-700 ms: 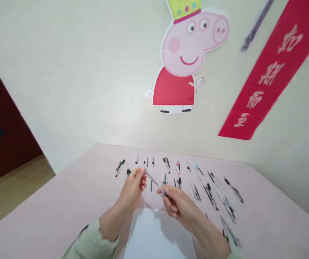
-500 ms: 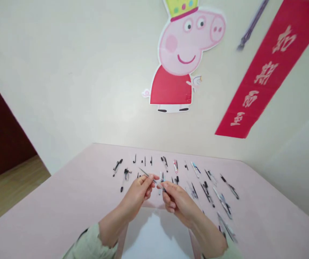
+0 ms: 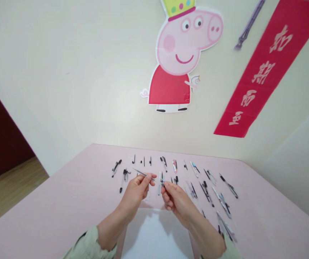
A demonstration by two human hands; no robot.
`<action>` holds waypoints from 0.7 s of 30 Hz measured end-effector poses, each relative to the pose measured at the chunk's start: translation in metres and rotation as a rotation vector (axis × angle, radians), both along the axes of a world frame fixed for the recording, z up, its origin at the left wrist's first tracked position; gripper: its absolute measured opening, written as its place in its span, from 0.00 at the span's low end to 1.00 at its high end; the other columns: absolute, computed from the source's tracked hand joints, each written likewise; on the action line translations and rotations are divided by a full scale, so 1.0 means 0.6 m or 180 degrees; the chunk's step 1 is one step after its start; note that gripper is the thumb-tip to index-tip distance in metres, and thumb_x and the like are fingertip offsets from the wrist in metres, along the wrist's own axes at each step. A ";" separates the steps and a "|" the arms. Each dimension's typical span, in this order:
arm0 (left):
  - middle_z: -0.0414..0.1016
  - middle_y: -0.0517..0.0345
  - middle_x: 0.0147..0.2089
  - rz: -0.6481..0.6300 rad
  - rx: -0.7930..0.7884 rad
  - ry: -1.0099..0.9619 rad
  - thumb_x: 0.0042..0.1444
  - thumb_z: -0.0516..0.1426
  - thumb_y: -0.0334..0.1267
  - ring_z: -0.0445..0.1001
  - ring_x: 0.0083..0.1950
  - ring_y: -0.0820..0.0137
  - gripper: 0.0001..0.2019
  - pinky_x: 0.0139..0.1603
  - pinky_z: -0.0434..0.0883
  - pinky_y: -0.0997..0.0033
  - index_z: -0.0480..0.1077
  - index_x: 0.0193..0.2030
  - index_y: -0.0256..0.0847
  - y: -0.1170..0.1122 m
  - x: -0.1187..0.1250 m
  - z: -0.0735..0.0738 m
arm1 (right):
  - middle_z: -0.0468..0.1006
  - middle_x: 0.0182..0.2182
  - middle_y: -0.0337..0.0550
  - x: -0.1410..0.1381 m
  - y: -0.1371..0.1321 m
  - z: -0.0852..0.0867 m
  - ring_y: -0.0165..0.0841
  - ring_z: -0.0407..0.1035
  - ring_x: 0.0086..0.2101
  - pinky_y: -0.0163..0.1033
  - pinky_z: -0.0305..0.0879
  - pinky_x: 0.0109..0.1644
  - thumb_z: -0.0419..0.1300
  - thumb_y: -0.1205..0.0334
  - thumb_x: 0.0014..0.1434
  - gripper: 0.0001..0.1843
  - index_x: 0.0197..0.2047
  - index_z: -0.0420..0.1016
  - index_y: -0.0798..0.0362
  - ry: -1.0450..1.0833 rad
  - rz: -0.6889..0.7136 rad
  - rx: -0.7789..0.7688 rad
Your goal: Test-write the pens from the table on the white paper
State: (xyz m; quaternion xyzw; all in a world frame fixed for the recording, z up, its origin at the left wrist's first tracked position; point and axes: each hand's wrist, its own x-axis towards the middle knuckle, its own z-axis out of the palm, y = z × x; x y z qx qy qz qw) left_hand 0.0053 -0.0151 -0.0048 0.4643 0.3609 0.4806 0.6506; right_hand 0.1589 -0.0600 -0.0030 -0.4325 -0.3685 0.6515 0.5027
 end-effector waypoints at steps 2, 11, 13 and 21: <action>0.69 0.61 0.30 0.0060 -0.0032 -0.0017 0.53 0.60 0.53 0.48 0.18 0.85 0.22 0.19 0.42 0.76 0.74 0.43 0.33 0.000 0.002 -0.001 | 0.59 0.17 0.29 -0.001 0.001 -0.001 0.21 0.47 0.17 0.30 0.48 0.21 0.62 0.39 0.51 0.25 0.29 0.68 0.55 -0.0158 -0.0046 0.0060; 0.70 0.61 0.28 0.0193 -0.0208 -0.0243 0.51 0.62 0.52 0.48 0.17 0.86 0.22 0.18 0.41 0.76 0.74 0.40 0.32 -0.004 0.007 0.006 | 0.67 0.25 0.35 0.005 0.002 0.000 0.27 0.60 0.25 0.33 0.55 0.28 0.57 0.50 0.60 0.15 0.30 0.65 0.52 -0.1969 -0.0533 0.1325; 0.69 0.61 0.28 0.0241 -0.0183 -0.0222 0.51 0.62 0.52 0.48 0.17 0.85 0.21 0.18 0.42 0.76 0.74 0.40 0.32 -0.005 0.004 0.008 | 0.70 0.27 0.36 0.004 0.002 0.001 0.27 0.61 0.23 0.34 0.56 0.28 0.54 0.49 0.62 0.16 0.31 0.65 0.52 -0.1938 -0.0433 0.1235; 0.69 0.61 0.28 0.0150 -0.0237 -0.0191 0.51 0.62 0.53 0.47 0.17 0.85 0.22 0.18 0.42 0.76 0.74 0.40 0.33 -0.001 0.000 0.004 | 0.67 0.21 0.34 0.002 0.009 -0.001 0.27 0.59 0.21 0.33 0.55 0.25 0.54 0.48 0.61 0.17 0.29 0.65 0.52 -0.1493 -0.0245 0.0942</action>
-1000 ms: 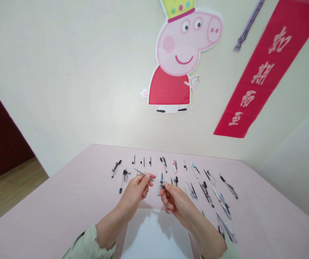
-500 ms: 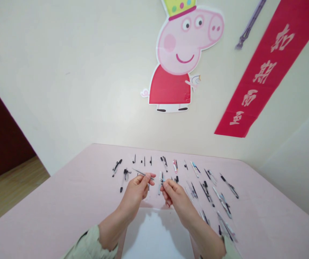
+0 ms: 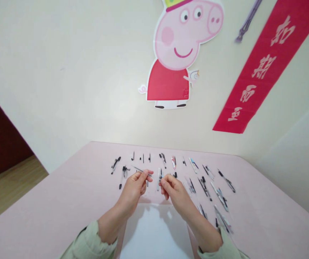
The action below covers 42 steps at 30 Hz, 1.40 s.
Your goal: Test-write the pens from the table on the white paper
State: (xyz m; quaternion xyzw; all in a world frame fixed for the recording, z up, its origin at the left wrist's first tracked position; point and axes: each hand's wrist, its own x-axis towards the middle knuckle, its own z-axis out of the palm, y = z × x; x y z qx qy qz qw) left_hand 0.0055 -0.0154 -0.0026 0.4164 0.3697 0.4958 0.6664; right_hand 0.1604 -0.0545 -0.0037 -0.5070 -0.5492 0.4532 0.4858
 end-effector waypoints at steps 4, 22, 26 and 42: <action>0.70 0.61 0.28 0.0063 0.0017 0.0013 0.51 0.62 0.53 0.47 0.18 0.85 0.22 0.19 0.42 0.76 0.74 0.40 0.33 -0.001 0.001 0.000 | 0.67 0.25 0.35 -0.001 -0.006 0.003 0.28 0.61 0.25 0.33 0.57 0.29 0.59 0.55 0.58 0.11 0.31 0.64 0.51 -0.0351 -0.0279 0.0379; 0.70 0.61 0.28 0.0043 0.0050 0.0048 0.50 0.62 0.55 0.48 0.18 0.84 0.24 0.19 0.42 0.76 0.74 0.40 0.33 -0.002 -0.001 0.003 | 0.74 0.24 0.40 -0.003 0.000 -0.001 0.26 0.60 0.18 0.34 0.55 0.23 0.51 0.44 0.62 0.21 0.31 0.69 0.54 -0.0033 -0.0035 -0.0040; 0.69 0.62 0.28 0.0029 0.0029 0.0049 0.50 0.61 0.56 0.47 0.18 0.85 0.24 0.19 0.41 0.76 0.74 0.41 0.33 -0.001 -0.002 0.003 | 0.70 0.20 0.36 -0.002 0.001 -0.001 0.26 0.59 0.18 0.33 0.54 0.23 0.56 0.45 0.59 0.19 0.28 0.67 0.53 0.0054 -0.0069 -0.0024; 0.69 0.63 0.26 0.0115 0.0105 0.0162 0.49 0.61 0.57 0.47 0.17 0.84 0.24 0.19 0.42 0.76 0.73 0.39 0.34 0.003 -0.001 0.000 | 0.75 0.22 0.38 -0.002 0.001 0.000 0.25 0.59 0.18 0.32 0.53 0.24 0.58 0.39 0.55 0.23 0.28 0.68 0.53 0.0299 -0.0031 -0.0213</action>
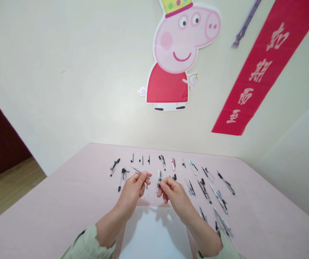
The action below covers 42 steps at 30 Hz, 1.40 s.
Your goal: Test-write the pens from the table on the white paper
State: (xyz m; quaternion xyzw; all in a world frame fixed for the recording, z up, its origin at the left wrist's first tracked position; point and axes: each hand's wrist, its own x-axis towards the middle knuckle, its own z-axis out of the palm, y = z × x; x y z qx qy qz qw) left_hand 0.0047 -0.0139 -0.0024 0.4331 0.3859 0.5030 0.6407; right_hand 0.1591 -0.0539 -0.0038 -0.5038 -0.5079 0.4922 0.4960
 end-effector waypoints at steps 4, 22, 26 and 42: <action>0.70 0.62 0.27 0.0021 0.0054 0.0056 0.50 0.61 0.56 0.48 0.17 0.84 0.22 0.19 0.43 0.76 0.74 0.38 0.35 0.002 -0.001 -0.003 | 0.74 0.21 0.39 -0.001 -0.001 -0.003 0.25 0.59 0.17 0.33 0.53 0.23 0.54 0.37 0.57 0.26 0.30 0.70 0.54 -0.0024 0.0091 -0.0116; 0.69 0.62 0.27 0.0020 0.0081 0.0027 0.50 0.61 0.55 0.48 0.16 0.84 0.22 0.18 0.43 0.76 0.73 0.38 0.35 0.003 0.004 -0.008 | 0.72 0.21 0.36 0.001 -0.004 0.000 0.25 0.59 0.18 0.32 0.53 0.24 0.59 0.43 0.55 0.21 0.29 0.66 0.53 0.0014 0.0164 -0.0137; 0.70 0.62 0.27 0.0007 0.0091 -0.0031 0.53 0.60 0.54 0.48 0.16 0.85 0.20 0.18 0.42 0.77 0.73 0.38 0.35 0.003 0.003 -0.010 | 0.73 0.24 0.36 -0.001 -0.004 0.001 0.24 0.60 0.19 0.32 0.55 0.24 0.63 0.44 0.53 0.20 0.30 0.65 0.52 0.0052 0.0044 -0.0064; 0.69 0.63 0.26 0.0061 0.0065 -0.0016 0.52 0.61 0.53 0.48 0.17 0.85 0.21 0.17 0.42 0.78 0.72 0.38 0.34 0.003 0.005 -0.012 | 0.71 0.23 0.36 -0.001 -0.008 0.003 0.28 0.62 0.23 0.33 0.57 0.29 0.53 0.54 0.63 0.13 0.29 0.65 0.52 -0.0732 -0.0035 0.0394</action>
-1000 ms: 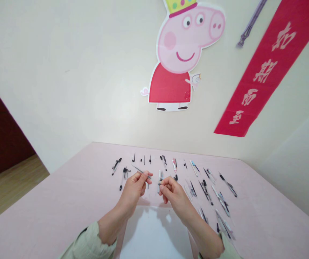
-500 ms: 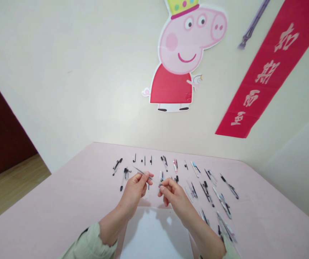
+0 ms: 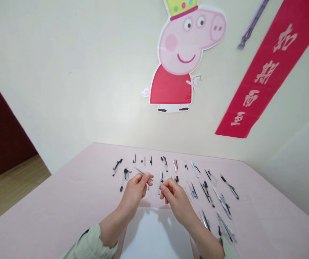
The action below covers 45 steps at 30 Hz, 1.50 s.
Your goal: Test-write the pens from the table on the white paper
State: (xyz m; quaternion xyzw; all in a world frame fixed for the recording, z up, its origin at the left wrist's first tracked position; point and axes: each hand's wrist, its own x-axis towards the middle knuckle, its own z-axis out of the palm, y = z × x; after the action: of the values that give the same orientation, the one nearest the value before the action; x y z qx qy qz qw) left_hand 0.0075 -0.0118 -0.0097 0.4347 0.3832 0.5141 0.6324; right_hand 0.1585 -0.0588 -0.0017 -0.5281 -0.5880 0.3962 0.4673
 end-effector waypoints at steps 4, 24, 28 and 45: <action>0.70 0.62 0.27 0.0015 -0.0028 -0.0070 0.53 0.60 0.53 0.47 0.16 0.85 0.20 0.17 0.42 0.78 0.72 0.39 0.34 0.001 0.000 -0.003 | 0.72 0.25 0.36 -0.002 -0.008 0.000 0.30 0.64 0.26 0.34 0.57 0.32 0.52 0.59 0.64 0.10 0.31 0.65 0.51 -0.0621 -0.0227 0.0354; 0.69 0.63 0.26 0.0146 -0.0098 -0.0233 0.52 0.61 0.53 0.48 0.16 0.86 0.21 0.17 0.42 0.78 0.72 0.38 0.33 0.004 -0.005 0.001 | 0.69 0.23 0.35 -0.006 -0.005 0.002 0.27 0.62 0.23 0.32 0.58 0.28 0.54 0.54 0.61 0.12 0.30 0.65 0.52 -0.0002 -0.0040 0.0130; 0.69 0.63 0.26 0.0117 -0.0081 -0.0203 0.53 0.61 0.52 0.48 0.16 0.86 0.20 0.17 0.42 0.79 0.72 0.38 0.33 0.002 -0.004 -0.001 | 0.71 0.24 0.35 -0.008 0.001 -0.003 0.27 0.63 0.21 0.32 0.60 0.25 0.55 0.52 0.60 0.12 0.37 0.67 0.52 0.0440 0.0128 -0.0162; 0.67 0.67 0.27 0.1301 0.0013 -0.0589 0.54 0.56 0.45 0.51 0.15 0.84 0.10 0.15 0.45 0.81 0.62 0.35 0.41 0.027 -0.035 0.034 | 0.69 0.17 0.32 0.024 0.016 -0.001 0.25 0.58 0.16 0.31 0.52 0.22 0.54 0.55 0.60 0.12 0.29 0.63 0.52 0.0236 -0.0472 -0.0088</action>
State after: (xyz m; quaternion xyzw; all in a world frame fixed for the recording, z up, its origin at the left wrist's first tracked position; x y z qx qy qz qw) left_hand -0.0134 0.0047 0.0106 0.3003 0.4026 0.6700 0.5467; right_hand 0.1727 -0.0490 -0.0022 -0.5616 -0.5240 0.3878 0.5095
